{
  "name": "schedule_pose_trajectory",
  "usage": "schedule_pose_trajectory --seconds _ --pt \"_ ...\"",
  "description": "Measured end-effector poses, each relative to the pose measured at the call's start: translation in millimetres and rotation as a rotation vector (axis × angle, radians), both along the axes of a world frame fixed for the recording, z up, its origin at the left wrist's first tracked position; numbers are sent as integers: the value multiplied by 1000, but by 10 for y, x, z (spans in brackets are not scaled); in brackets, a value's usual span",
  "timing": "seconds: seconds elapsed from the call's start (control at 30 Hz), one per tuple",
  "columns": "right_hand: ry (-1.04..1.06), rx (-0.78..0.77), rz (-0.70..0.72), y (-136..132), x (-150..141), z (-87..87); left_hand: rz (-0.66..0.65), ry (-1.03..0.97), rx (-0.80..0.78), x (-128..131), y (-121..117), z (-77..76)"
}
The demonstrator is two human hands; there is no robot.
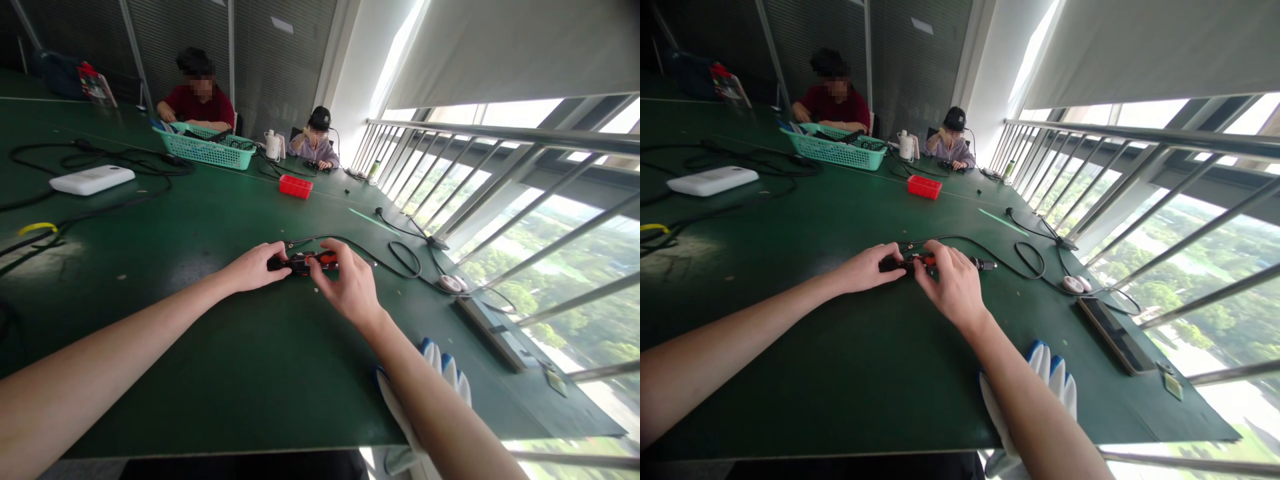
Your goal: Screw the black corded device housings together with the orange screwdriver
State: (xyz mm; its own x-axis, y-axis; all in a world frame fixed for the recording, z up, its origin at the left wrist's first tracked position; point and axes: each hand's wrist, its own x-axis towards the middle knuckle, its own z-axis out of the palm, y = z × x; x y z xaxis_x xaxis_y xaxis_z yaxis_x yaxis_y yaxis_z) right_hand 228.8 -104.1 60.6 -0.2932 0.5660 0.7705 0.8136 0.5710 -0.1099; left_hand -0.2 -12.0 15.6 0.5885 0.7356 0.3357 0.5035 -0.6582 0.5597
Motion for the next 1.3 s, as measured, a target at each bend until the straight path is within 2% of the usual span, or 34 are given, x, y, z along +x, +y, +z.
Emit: schedule_pose_trajectory --seconds 0.23,0.43,0.57,0.77,1.03,1.2,1.3 --pt "170 121 -194 20 174 46 14 25 -22 -12 -8 19" --pt "102 90 -257 74 212 63 18 31 -22 -10 -11 22" --pt "-19 -25 -246 84 197 47 24 35 -29 -9 -9 25" --pt "88 71 -261 59 223 73 23 41 -15 -10 2 4" --pt "7 10 -235 45 223 119 33 42 -21 -8 0 11" --pt "2 -4 -156 36 208 128 33 36 -25 -5 -6 28" --pt "22 3 -195 42 208 117 35 36 -26 -3 -14 36"
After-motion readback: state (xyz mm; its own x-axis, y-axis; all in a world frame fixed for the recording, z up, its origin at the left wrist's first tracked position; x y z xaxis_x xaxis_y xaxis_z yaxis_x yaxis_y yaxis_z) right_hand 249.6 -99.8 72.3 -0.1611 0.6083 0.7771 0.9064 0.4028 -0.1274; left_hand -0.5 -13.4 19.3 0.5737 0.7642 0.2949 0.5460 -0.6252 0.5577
